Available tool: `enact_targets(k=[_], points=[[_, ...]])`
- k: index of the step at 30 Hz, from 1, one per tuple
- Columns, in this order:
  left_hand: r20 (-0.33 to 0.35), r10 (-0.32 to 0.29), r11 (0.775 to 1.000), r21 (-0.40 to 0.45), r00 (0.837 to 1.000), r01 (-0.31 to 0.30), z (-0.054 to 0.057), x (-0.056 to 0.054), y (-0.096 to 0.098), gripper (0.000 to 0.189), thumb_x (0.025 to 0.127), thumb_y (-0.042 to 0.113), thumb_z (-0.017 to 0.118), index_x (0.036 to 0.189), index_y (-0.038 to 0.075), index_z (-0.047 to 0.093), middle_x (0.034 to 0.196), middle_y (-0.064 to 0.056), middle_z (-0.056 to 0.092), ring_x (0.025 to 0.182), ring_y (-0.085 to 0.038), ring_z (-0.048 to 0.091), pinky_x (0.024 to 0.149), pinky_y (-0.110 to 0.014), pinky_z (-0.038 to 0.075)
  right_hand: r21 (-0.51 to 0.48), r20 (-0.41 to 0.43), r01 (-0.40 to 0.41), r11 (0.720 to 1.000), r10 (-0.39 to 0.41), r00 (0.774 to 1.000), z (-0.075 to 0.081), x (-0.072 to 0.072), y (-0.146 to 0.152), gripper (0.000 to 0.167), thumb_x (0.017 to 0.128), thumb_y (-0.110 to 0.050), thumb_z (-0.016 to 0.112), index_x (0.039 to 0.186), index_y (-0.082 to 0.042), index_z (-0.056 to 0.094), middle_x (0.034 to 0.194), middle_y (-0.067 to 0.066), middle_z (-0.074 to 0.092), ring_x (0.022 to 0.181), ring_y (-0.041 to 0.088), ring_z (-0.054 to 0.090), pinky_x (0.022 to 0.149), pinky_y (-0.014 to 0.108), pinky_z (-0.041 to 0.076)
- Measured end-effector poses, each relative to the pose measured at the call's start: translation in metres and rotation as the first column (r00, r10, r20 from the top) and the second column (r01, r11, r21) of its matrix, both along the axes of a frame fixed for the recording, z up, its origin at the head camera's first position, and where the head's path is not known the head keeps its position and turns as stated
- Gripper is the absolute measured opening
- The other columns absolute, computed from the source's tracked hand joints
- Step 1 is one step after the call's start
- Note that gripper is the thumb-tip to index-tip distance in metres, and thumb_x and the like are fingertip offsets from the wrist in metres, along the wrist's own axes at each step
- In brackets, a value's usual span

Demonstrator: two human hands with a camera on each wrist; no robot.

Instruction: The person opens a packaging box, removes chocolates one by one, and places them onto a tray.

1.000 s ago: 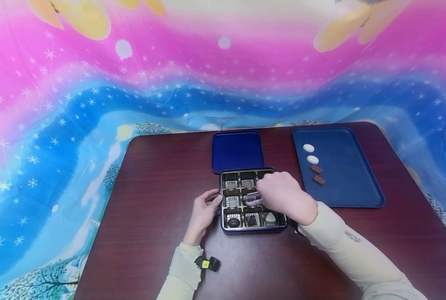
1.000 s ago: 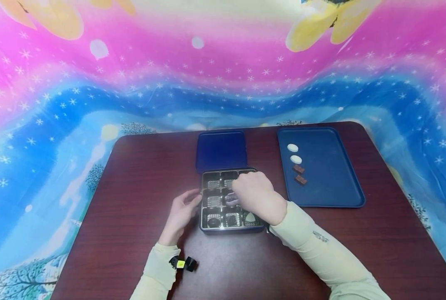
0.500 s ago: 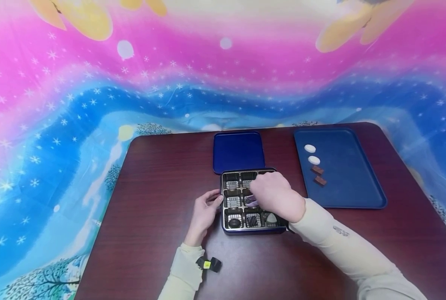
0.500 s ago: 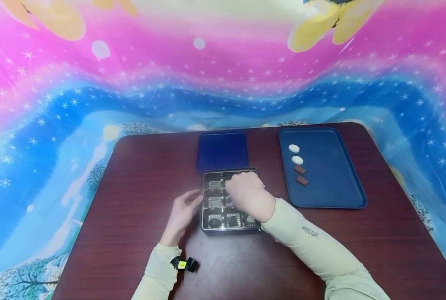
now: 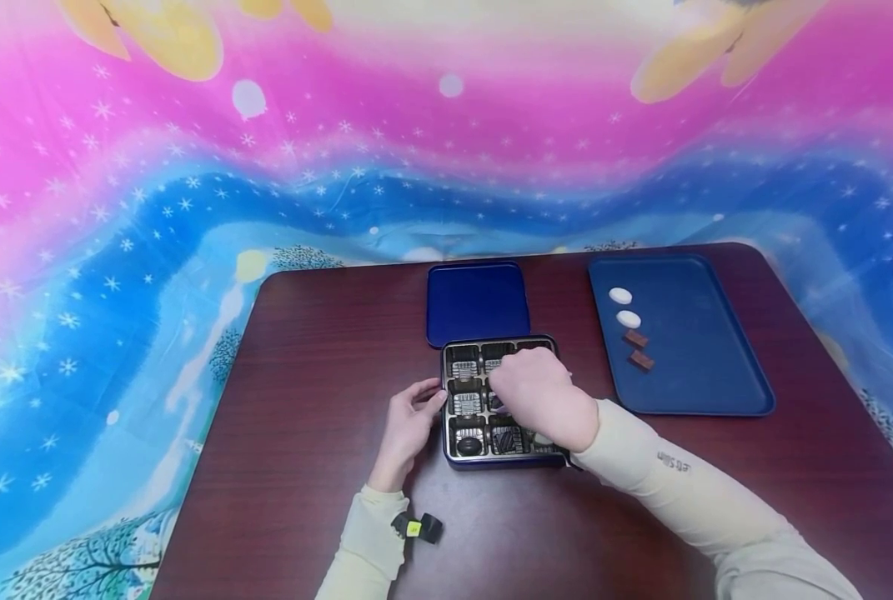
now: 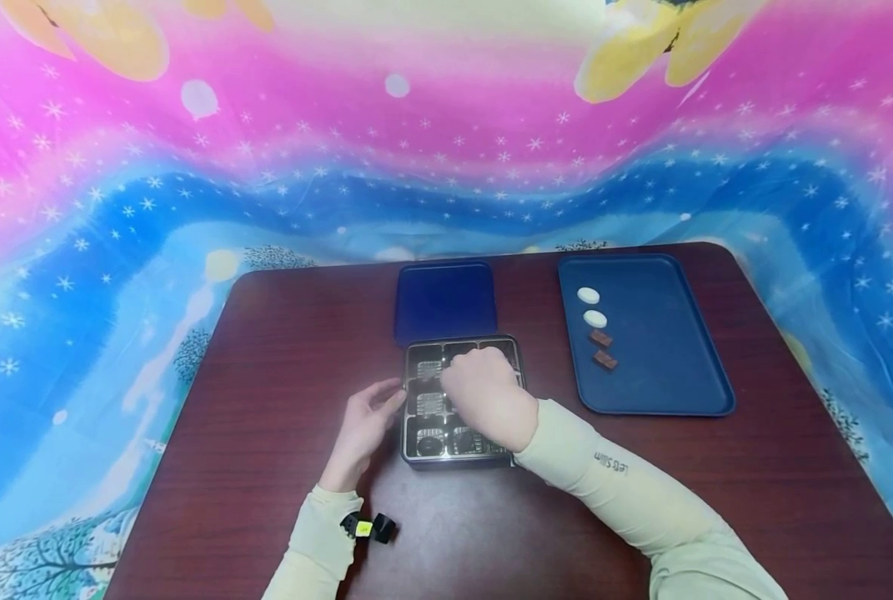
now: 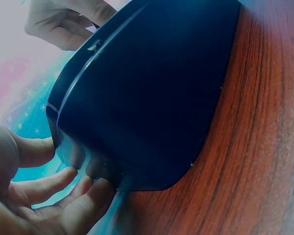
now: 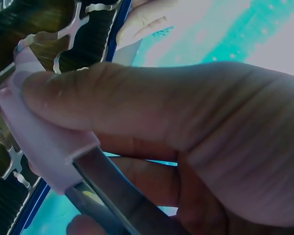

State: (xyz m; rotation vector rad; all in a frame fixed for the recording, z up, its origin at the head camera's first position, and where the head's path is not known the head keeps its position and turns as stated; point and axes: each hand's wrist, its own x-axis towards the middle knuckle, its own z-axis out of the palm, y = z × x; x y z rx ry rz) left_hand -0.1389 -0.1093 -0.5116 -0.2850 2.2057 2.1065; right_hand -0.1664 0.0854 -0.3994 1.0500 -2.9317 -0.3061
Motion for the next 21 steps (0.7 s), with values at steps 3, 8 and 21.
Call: enact_targets(k=[3, 8, 21], points=[[-0.001, -0.001, 1.000, 0.008, 1.000, 0.001, 0.0002, -0.0001, 0.0002, 0.037, 0.099, 0.008, 0.065, 0.131, -0.009, 0.060, 0.124, -0.026, 0.065, 0.098, -0.027, 0.068, 0.074, -0.025, 0.058, -0.006, -0.016, -0.010, 1.000, 0.010, 1.000, -0.0003, 0.0020, -0.0013, 0.022, 0.073, -0.034, 0.088, 0.072, -0.017, 0.075, 0.067, 0.005, 0.069, 0.056, 0.023, 0.064, 0.042, 0.045, 0.054], [0.000, -0.002, 1.000, 0.017, 1.000, 0.002, 0.0008, 0.0001, 0.0007, 0.037, 0.099, 0.008, 0.065, 0.131, -0.009, 0.060, 0.125, -0.027, 0.065, 0.099, -0.028, 0.068, 0.075, -0.026, 0.058, 0.005, -0.027, -0.016, 1.000, 0.016, 1.000, -0.0001, 0.0017, -0.0011, 0.020, 0.073, -0.034, 0.088, 0.074, -0.017, 0.076, 0.068, 0.004, 0.070, 0.056, 0.023, 0.065, 0.043, 0.044, 0.054], [-0.021, 0.014, 1.000, 0.016, 1.000, -0.014, 0.0013, 0.0013, 0.0015, 0.037, 0.098, 0.005, 0.065, 0.133, -0.004, 0.061, 0.124, -0.026, 0.065, 0.097, -0.030, 0.069, 0.072, -0.027, 0.059, 0.032, 0.012, -0.025, 0.999, 0.024, 1.000, 0.0021, -0.0001, 0.0033, 0.011, 0.076, -0.021, 0.085, 0.073, -0.019, 0.075, 0.067, 0.002, 0.067, 0.056, 0.021, 0.062, 0.043, 0.043, 0.053]])
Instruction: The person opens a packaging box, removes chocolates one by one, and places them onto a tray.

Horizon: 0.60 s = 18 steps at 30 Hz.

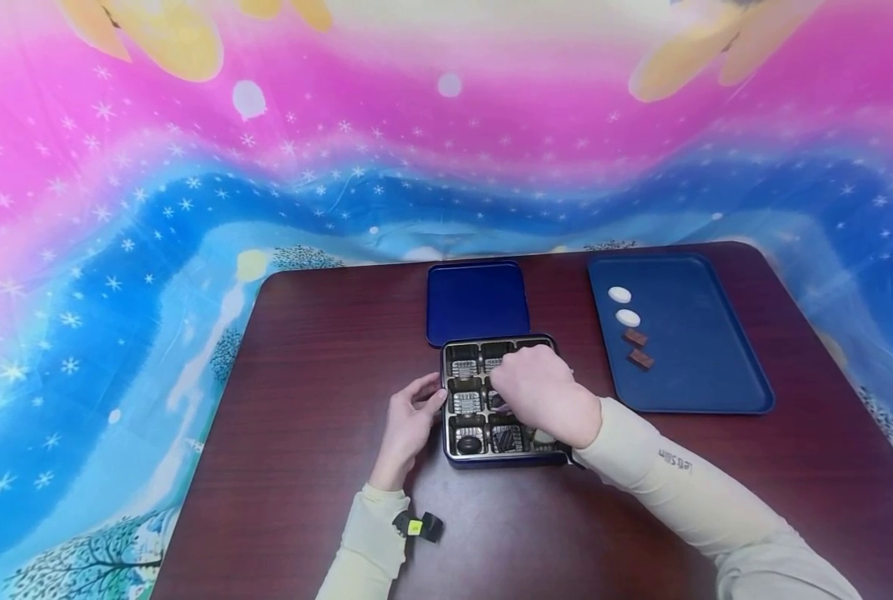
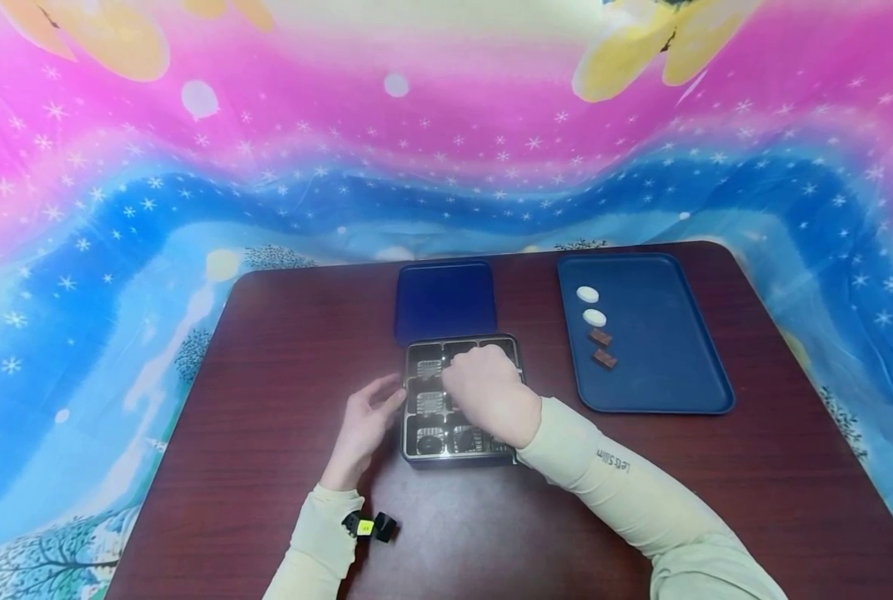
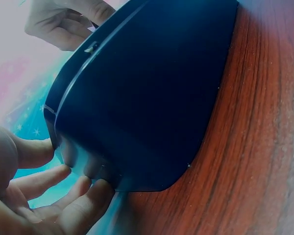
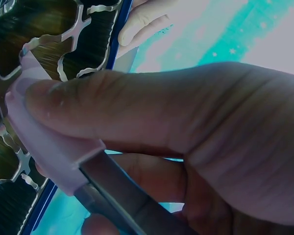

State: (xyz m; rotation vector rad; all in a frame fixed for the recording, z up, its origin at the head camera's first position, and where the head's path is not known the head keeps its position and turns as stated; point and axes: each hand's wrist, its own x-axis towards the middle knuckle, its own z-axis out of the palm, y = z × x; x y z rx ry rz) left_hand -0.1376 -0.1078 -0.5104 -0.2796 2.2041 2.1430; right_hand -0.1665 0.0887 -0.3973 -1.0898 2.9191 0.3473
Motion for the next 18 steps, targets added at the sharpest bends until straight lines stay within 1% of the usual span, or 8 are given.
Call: enact_targets(k=[4, 8, 11, 15, 18], points=[[-0.034, 0.028, 0.999, -0.020, 0.999, -0.029, 0.0017, 0.0011, 0.0023, 0.038, 0.097, 0.005, 0.067, 0.134, -0.003, 0.062, 0.123, -0.026, 0.067, 0.100, -0.035, 0.070, 0.074, -0.031, 0.061, -0.005, -0.005, 0.003, 1.000, -0.003, 1.000, -0.0004, -0.0001, 0.0003, 0.010, 0.077, -0.022, 0.086, 0.075, -0.020, 0.075, 0.067, 0.002, 0.068, 0.057, 0.021, 0.063, 0.044, 0.043, 0.054], [-0.067, 0.061, 0.995, -0.076, 0.996, -0.066, 0.0027, 0.0025, 0.0044, 0.037, 0.095, 0.007, 0.070, 0.132, 0.001, 0.066, 0.121, -0.022, 0.069, 0.103, -0.033, 0.070, 0.078, -0.038, 0.061, 0.001, 0.009, 0.012, 1.000, -0.012, 1.000, -0.0013, -0.0006, 0.0000, 0.009, 0.078, -0.021, 0.085, 0.077, -0.020, 0.076, 0.068, 0.002, 0.068, 0.058, 0.021, 0.063, 0.045, 0.043, 0.054], [-0.075, 0.079, 0.991, -0.103, 0.994, -0.087, 0.0036, 0.0036, 0.0054, 0.036, 0.095, 0.009, 0.071, 0.130, 0.004, 0.068, 0.120, -0.019, 0.070, 0.102, -0.031, 0.071, 0.079, -0.041, 0.061, -0.003, 0.012, 0.010, 1.000, -0.010, 1.000, -0.0008, -0.0006, 0.0003, 0.009, 0.078, -0.021, 0.085, 0.076, -0.020, 0.076, 0.066, 0.001, 0.067, 0.056, 0.020, 0.062, 0.044, 0.041, 0.053], [-0.081, 0.083, 0.985, -0.142, 0.993, -0.094, 0.0029, 0.0039, 0.0067, 0.035, 0.095, 0.009, 0.071, 0.129, 0.006, 0.069, 0.119, -0.017, 0.072, 0.101, -0.029, 0.072, 0.081, -0.040, 0.060, -0.014, 0.006, -0.003, 1.000, 0.003, 1.000, -0.0006, -0.0011, 0.0034, 0.010, 0.077, -0.017, 0.084, 0.074, -0.020, 0.075, 0.063, 0.000, 0.065, 0.053, 0.018, 0.059, 0.042, 0.038, 0.050], [-0.083, 0.083, 0.983, -0.157, 0.993, -0.095, 0.0026, 0.0045, 0.0076, 0.035, 0.095, 0.009, 0.070, 0.129, 0.006, 0.069, 0.119, -0.016, 0.072, 0.101, -0.027, 0.072, 0.083, -0.038, 0.060, -0.006, 0.009, -0.004, 1.000, 0.004, 1.000, -0.0009, -0.0026, 0.0065, 0.010, 0.077, -0.018, 0.083, 0.074, -0.021, 0.074, 0.063, -0.002, 0.065, 0.053, 0.017, 0.058, 0.043, 0.037, 0.050]])
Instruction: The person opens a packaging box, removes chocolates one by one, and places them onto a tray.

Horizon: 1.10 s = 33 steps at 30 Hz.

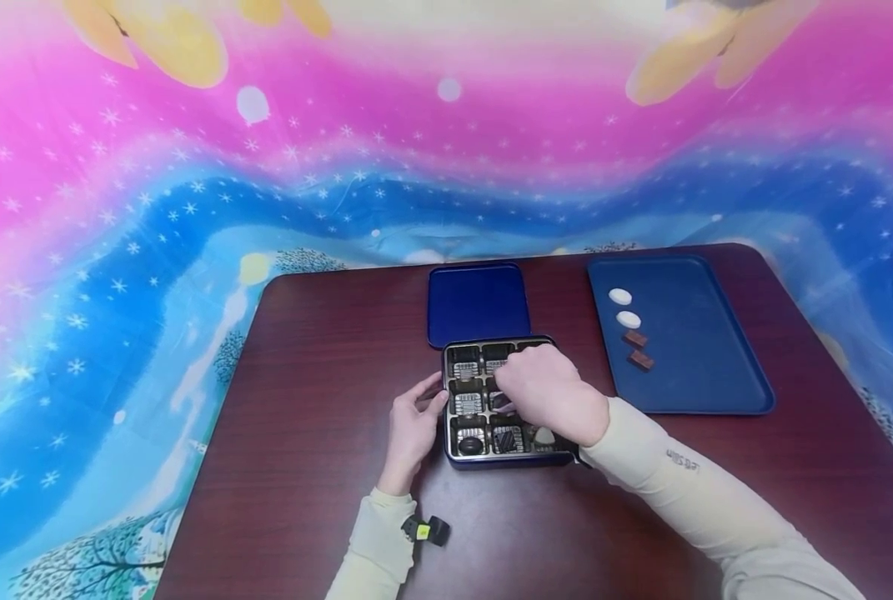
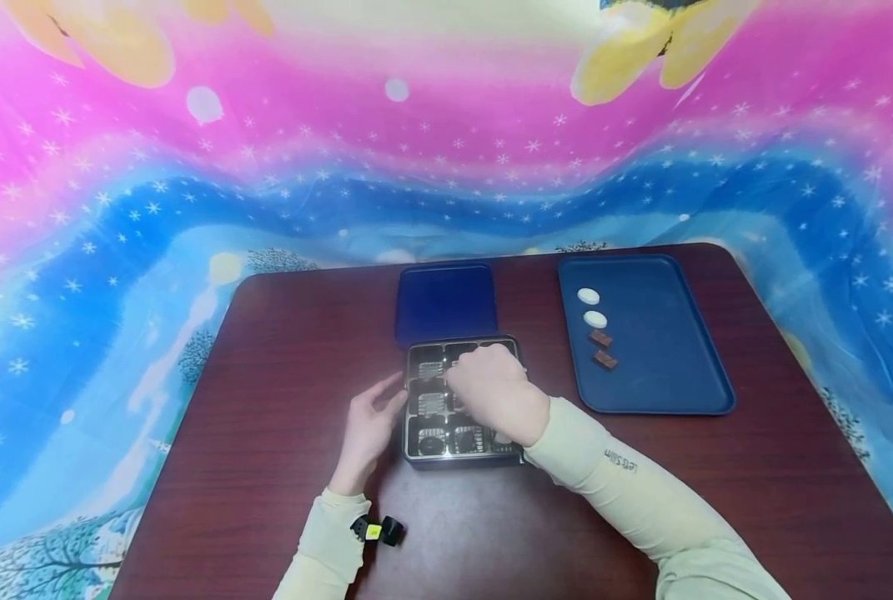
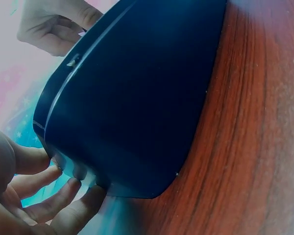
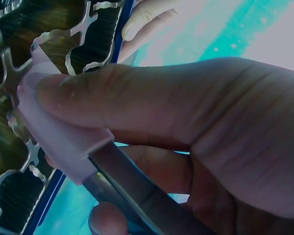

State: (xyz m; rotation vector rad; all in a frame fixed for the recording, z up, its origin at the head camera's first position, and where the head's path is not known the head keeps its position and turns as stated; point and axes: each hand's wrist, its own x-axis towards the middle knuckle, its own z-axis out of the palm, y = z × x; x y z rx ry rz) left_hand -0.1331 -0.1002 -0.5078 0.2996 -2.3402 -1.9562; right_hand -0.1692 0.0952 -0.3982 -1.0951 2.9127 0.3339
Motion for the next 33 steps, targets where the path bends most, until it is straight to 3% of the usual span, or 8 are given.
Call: enact_targets(k=[8, 19, 20, 23, 26, 27, 30, 33], points=[[0.000, 0.005, 1.000, -0.006, 1.000, -0.005, -0.001, -0.001, 0.001, 0.034, 0.096, 0.008, 0.069, 0.130, 0.006, 0.069, 0.119, -0.016, 0.072, 0.102, -0.027, 0.072, 0.085, -0.039, 0.059, -0.003, 0.016, 0.010, 1.000, -0.010, 1.000, 0.004, -0.002, 0.008, 0.011, 0.079, -0.016, 0.081, 0.074, -0.021, 0.073, 0.064, -0.003, 0.065, 0.052, 0.015, 0.055, 0.044, 0.036, 0.049], [0.005, 0.012, 1.000, -0.006, 1.000, -0.012, -0.002, 0.000, 0.002, 0.034, 0.096, 0.009, 0.069, 0.130, 0.006, 0.069, 0.120, -0.016, 0.072, 0.102, -0.027, 0.072, 0.086, -0.040, 0.059, -0.049, 0.028, 0.047, 0.998, -0.046, 0.999, 0.024, 0.002, 0.016, 0.009, 0.080, -0.016, 0.080, 0.075, -0.021, 0.075, 0.065, -0.001, 0.066, 0.053, 0.018, 0.056, 0.045, 0.038, 0.049], [0.008, 0.016, 1.000, -0.008, 1.000, -0.016, -0.001, 0.000, 0.003, 0.034, 0.096, 0.008, 0.068, 0.130, 0.004, 0.068, 0.120, -0.017, 0.071, 0.102, -0.028, 0.071, 0.086, -0.041, 0.058, -0.048, 0.036, 0.053, 0.997, -0.051, 0.998, 0.026, 0.002, 0.016, 0.008, 0.080, -0.017, 0.080, 0.075, -0.021, 0.075, 0.064, -0.001, 0.065, 0.053, 0.017, 0.056, 0.045, 0.038, 0.049], [0.011, 0.018, 1.000, -0.014, 1.000, -0.017, 0.015, 0.004, 0.007, 0.034, 0.096, 0.003, 0.066, 0.130, -0.002, 0.066, 0.120, -0.022, 0.070, 0.103, -0.033, 0.071, 0.087, -0.045, 0.058, -0.039, 0.058, 0.072, 0.997, -0.070, 0.996, 0.031, 0.002, 0.018, 0.007, 0.080, -0.018, 0.079, 0.076, -0.021, 0.074, 0.062, -0.002, 0.063, 0.052, 0.016, 0.052, 0.044, 0.038, 0.048], [0.023, 0.019, 1.000, -0.016, 1.000, -0.019, 0.019, 0.004, 0.008, 0.035, 0.096, 0.000, 0.064, 0.130, -0.005, 0.064, 0.121, -0.025, 0.069, 0.104, -0.036, 0.070, 0.088, -0.048, 0.057, -0.038, 0.064, 0.076, 0.996, -0.073, 0.995, 0.036, 0.002, 0.021, 0.011, 0.079, -0.022, 0.082, 0.074, -0.021, 0.072, 0.060, -0.003, 0.060, 0.050, 0.015, 0.049, 0.044, 0.037, 0.047], [0.020, 0.018, 1.000, -0.009, 1.000, -0.017, 0.018, 0.004, 0.008, 0.035, 0.096, 0.001, 0.065, 0.130, -0.004, 0.065, 0.121, -0.024, 0.069, 0.104, -0.035, 0.070, 0.088, -0.047, 0.057, -0.040, 0.065, 0.077, 0.996, -0.074, 0.995, 0.038, 0.002, 0.023, 0.013, 0.078, -0.023, 0.082, 0.072, -0.021, 0.071, 0.059, -0.004, 0.058, 0.050, 0.015, 0.049, 0.043, 0.037, 0.046], [0.012, 0.016, 1.000, 0.000, 1.000, -0.016, 0.001, -0.001, 0.005, 0.035, 0.096, 0.004, 0.066, 0.131, -0.001, 0.065, 0.121, -0.021, 0.070, 0.104, -0.033, 0.070, 0.087, -0.046, 0.058, -0.059, 0.057, 0.076, 0.995, -0.072, 0.996, 0.043, 0.003, 0.028, 0.022, 0.074, -0.031, 0.086, 0.068, -0.021, 0.067, 0.057, -0.005, 0.055, 0.049, 0.014, 0.047, 0.043, 0.036, 0.044], [0.006, 0.010, 1.000, 0.003, 1.000, -0.010, -0.004, -0.001, 0.003, 0.035, 0.096, 0.006, 0.068, 0.131, 0.002, 0.067, 0.121, -0.019, 0.070, 0.104, -0.030, 0.071, 0.086, -0.042, 0.059, -0.079, 0.052, 0.085, 0.993, -0.081, 0.995, 0.048, 0.003, 0.034, 0.024, 0.077, -0.030, 0.086, 0.066, -0.022, 0.066, 0.056, -0.006, 0.053, 0.050, 0.014, 0.047, 0.043, 0.036, 0.044]])
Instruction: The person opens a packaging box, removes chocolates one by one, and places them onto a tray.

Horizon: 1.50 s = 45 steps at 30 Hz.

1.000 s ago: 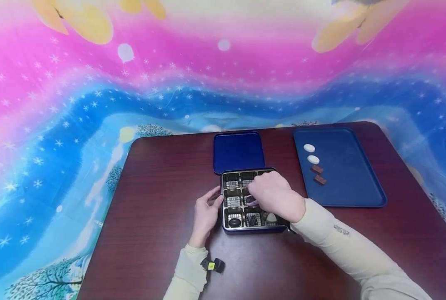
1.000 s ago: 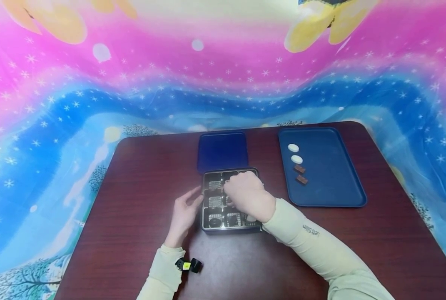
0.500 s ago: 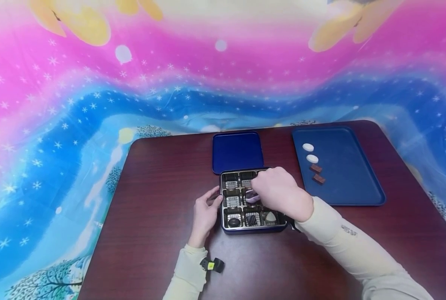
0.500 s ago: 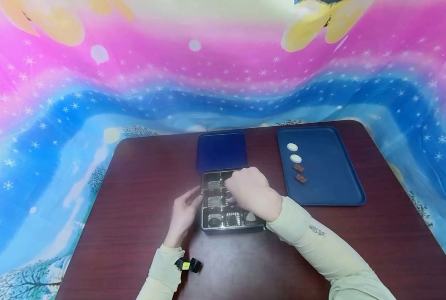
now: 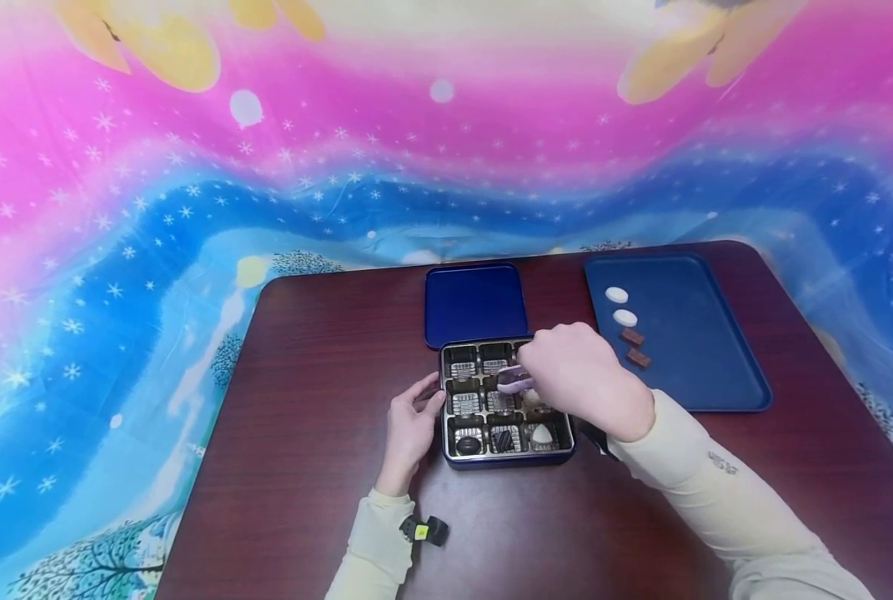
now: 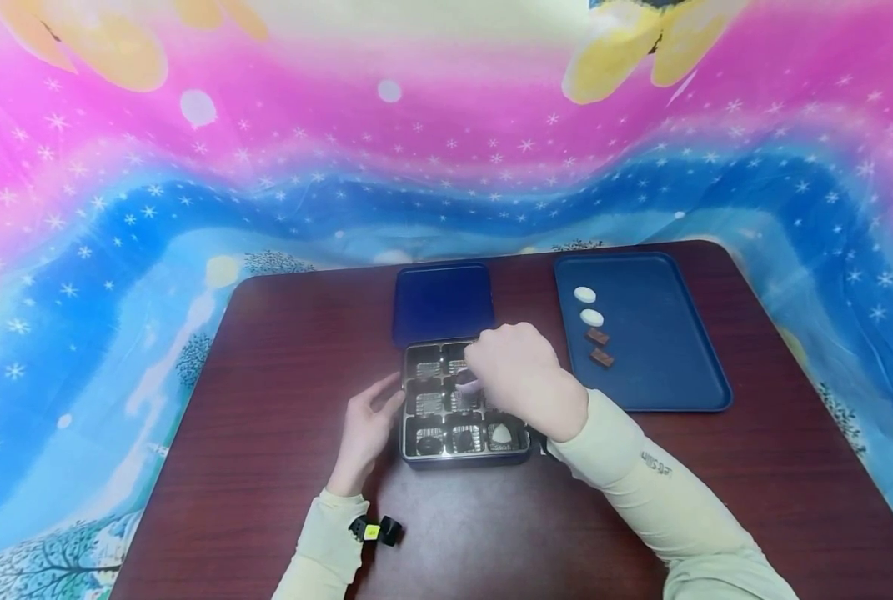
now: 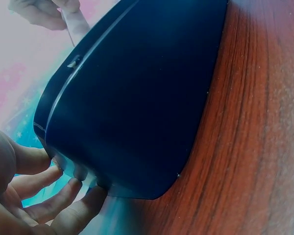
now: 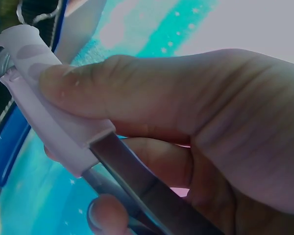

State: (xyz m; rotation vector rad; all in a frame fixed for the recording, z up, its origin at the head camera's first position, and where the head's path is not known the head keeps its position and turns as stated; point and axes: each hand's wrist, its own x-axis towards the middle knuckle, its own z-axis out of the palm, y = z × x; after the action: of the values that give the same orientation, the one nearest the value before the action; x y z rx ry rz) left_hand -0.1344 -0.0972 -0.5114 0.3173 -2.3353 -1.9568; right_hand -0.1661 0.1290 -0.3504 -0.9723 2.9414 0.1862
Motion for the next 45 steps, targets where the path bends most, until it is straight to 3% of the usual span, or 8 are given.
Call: enact_targets(k=[5, 12, 20, 26, 30, 34, 40, 45], points=[[0.007, -0.008, 1.000, 0.001, 1.000, 0.008, 0.000, 0.000, -0.001, 0.034, 0.096, 0.007, 0.068, 0.130, 0.006, 0.068, 0.120, -0.016, 0.072, 0.102, -0.027, 0.071, 0.082, -0.034, 0.059, -0.036, -0.013, 0.054, 0.998, -0.055, 0.998, 0.008, -0.002, 0.014, 0.022, 0.083, -0.011, 0.076, 0.066, -0.020, 0.065, 0.059, -0.002, 0.054, 0.051, 0.019, 0.049, 0.044, 0.042, 0.047], [0.006, -0.016, 1.000, -0.008, 1.000, 0.016, 0.001, 0.000, -0.002, 0.035, 0.095, 0.007, 0.069, 0.130, 0.006, 0.068, 0.119, -0.016, 0.072, 0.100, -0.027, 0.072, 0.079, -0.031, 0.059, -0.079, 0.004, 0.144, 0.986, -0.144, 0.989, 0.020, -0.006, 0.039, 0.013, 0.084, -0.017, 0.075, 0.073, -0.020, 0.068, 0.060, -0.002, 0.055, 0.054, 0.021, 0.052, 0.044, 0.046, 0.046], [0.015, -0.026, 1.000, 0.003, 1.000, 0.026, 0.003, -0.001, -0.003, 0.035, 0.095, 0.006, 0.069, 0.130, 0.006, 0.068, 0.119, -0.016, 0.072, 0.099, -0.027, 0.072, 0.077, -0.031, 0.060, -0.070, 0.063, 0.243, 0.967, -0.239, 0.969, 0.026, -0.008, 0.069, 0.002, 0.086, -0.022, 0.077, 0.088, -0.021, 0.077, 0.064, -0.003, 0.060, 0.053, 0.021, 0.049, 0.043, 0.041, 0.041], [0.024, -0.031, 0.999, 0.008, 0.999, 0.031, 0.002, -0.001, -0.004, 0.034, 0.096, 0.006, 0.069, 0.130, 0.006, 0.068, 0.120, -0.016, 0.071, 0.098, -0.026, 0.072, 0.076, -0.031, 0.060, -0.074, 0.094, 0.284, 0.956, -0.277, 0.956, 0.030, -0.008, 0.091, 0.003, 0.088, -0.022, 0.075, 0.090, -0.022, 0.077, 0.062, -0.004, 0.056, 0.054, 0.020, 0.048, 0.042, 0.036, 0.038], [0.014, -0.035, 0.999, 0.015, 0.999, 0.034, 0.004, -0.001, -0.004, 0.034, 0.096, 0.006, 0.068, 0.130, 0.005, 0.068, 0.120, -0.018, 0.071, 0.098, -0.028, 0.072, 0.077, -0.036, 0.061, -0.076, 0.122, 0.329, 0.941, -0.319, 0.940, 0.031, -0.009, 0.109, 0.007, 0.086, -0.030, 0.077, 0.088, -0.023, 0.075, 0.064, -0.004, 0.056, 0.058, 0.020, 0.049, 0.043, 0.036, 0.037], [0.030, -0.031, 0.999, 0.019, 0.999, 0.031, 0.005, -0.001, -0.004, 0.034, 0.095, 0.006, 0.069, 0.129, 0.006, 0.069, 0.119, -0.016, 0.071, 0.097, -0.027, 0.072, 0.077, -0.037, 0.061, -0.070, 0.144, 0.380, 0.922, -0.368, 0.919, 0.029, -0.008, 0.126, 0.017, 0.085, -0.031, 0.079, 0.098, -0.021, 0.078, 0.069, -0.004, 0.062, 0.061, 0.019, 0.051, 0.043, 0.035, 0.038], [0.022, -0.038, 0.999, 0.040, 0.999, 0.037, 0.005, -0.001, -0.004, 0.035, 0.096, 0.006, 0.068, 0.130, 0.004, 0.067, 0.121, -0.018, 0.070, 0.099, -0.029, 0.072, 0.077, -0.035, 0.061, -0.078, 0.160, 0.415, 0.906, -0.400, 0.903, 0.024, -0.009, 0.152, 0.028, 0.085, -0.037, 0.080, 0.105, -0.017, 0.079, 0.072, -0.002, 0.065, 0.062, 0.020, 0.052, 0.044, 0.038, 0.041], [0.022, -0.035, 0.997, 0.063, 0.999, 0.033, 0.003, -0.002, -0.004, 0.037, 0.096, 0.005, 0.068, 0.132, 0.001, 0.065, 0.124, -0.021, 0.069, 0.101, -0.033, 0.071, 0.078, -0.037, 0.061, -0.067, 0.183, 0.467, 0.882, -0.449, 0.875, 0.020, -0.014, 0.167, 0.026, 0.086, -0.038, 0.078, 0.103, -0.019, 0.079, 0.076, -0.001, 0.065, 0.067, 0.021, 0.054, 0.044, 0.042, 0.043]])
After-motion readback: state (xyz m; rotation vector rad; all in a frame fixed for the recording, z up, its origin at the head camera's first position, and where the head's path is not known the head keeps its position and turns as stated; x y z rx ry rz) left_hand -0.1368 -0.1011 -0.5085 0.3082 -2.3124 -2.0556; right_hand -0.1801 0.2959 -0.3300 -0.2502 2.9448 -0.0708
